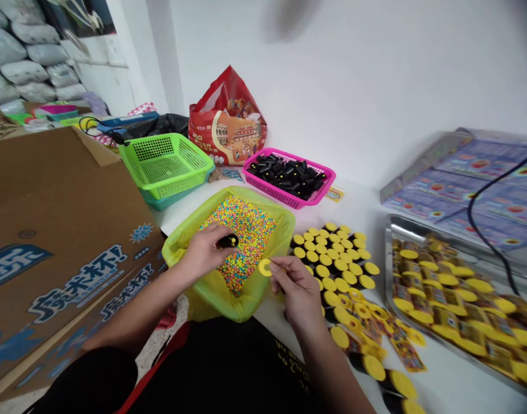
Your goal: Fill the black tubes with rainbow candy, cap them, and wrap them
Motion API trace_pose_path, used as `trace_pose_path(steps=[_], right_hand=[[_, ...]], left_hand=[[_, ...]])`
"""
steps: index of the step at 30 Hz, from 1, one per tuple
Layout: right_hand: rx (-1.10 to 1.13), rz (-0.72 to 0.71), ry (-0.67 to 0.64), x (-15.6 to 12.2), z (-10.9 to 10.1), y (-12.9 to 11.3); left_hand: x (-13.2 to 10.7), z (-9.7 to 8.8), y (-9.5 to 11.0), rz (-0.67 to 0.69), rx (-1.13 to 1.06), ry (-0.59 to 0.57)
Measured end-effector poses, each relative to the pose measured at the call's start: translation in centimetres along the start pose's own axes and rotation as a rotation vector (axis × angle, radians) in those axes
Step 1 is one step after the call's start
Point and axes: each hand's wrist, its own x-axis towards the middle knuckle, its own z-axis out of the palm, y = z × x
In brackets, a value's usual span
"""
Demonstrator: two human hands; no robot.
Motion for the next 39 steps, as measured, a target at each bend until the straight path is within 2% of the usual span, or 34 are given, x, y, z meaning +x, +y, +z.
trace_pose_path(steps=[2, 4, 6, 8, 10, 13, 16, 21, 25, 27, 32, 35, 37, 39], right_hand=[[0.0, -0.005, 0.003, -0.1, 0.1, 0.0], [-0.002, -0.003, 0.006, 0.0, 0.2, 0.0], [-0.003, 0.008, 0.004, 0.1, 0.3, 0.2], [0.001, 0.016, 0.009, 0.2, 0.4, 0.3], [0.004, 0.016, 0.016, 0.3, 0.5, 0.3], [-0.012, 0.011, 0.013, 0.3, 0.7, 0.3], [-0.033, 0.011, 0.009, 0.3, 0.8, 0.2], [-0.055, 0.018, 0.02, 0.2, 0.7, 0.6], [-0.057, 0.026, 0.018, 0.3, 0.5, 0.8], [-0.057, 0.029, 0.012, 0.3, 0.5, 0.9], [-0.048, 0.034, 0.002, 0.4, 0.6, 0.7], [-0.046, 0.05, 0.01, 0.3, 0.5, 0.8], [-0.05, 0.061, 0.003, 0.3, 0.4, 0.9], [-0.049, 0.064, -0.013, 0.3, 0.2, 1.0]], left_hand=[[0.4, -0.7, -0.3, -0.017, 0.171, 0.004], [0.7, -1.2, -0.7, -0.052, 0.272, -0.066], [0.8, -1.4, -1.1, -0.077, 0.26, -0.139], [0.6, -1.3, -1.3, -0.083, 0.22, -0.161], [0.3, -1.1, -1.1, -0.099, 0.268, -0.168], [-0.1, -1.0, -0.2, -0.114, 0.511, -0.238], [-0.3, -1.4, 0.7, -0.062, 0.658, -0.32], [-0.2, -2.3, 1.4, -0.061, 0.646, -0.218], [-0.2, -2.1, 0.8, -0.108, 0.61, -0.324], [-0.4, -2.0, 0.6, -0.108, 0.617, -0.328], [-0.9, -2.3, 0.9, -0.059, 0.629, -0.199], [-0.8, -2.3, 0.6, -0.066, 0.625, -0.204], [-0.8, -2.1, 0.0, -0.09, 0.565, -0.229], [-0.9, -1.9, -0.6, -0.095, 0.417, -0.2]])
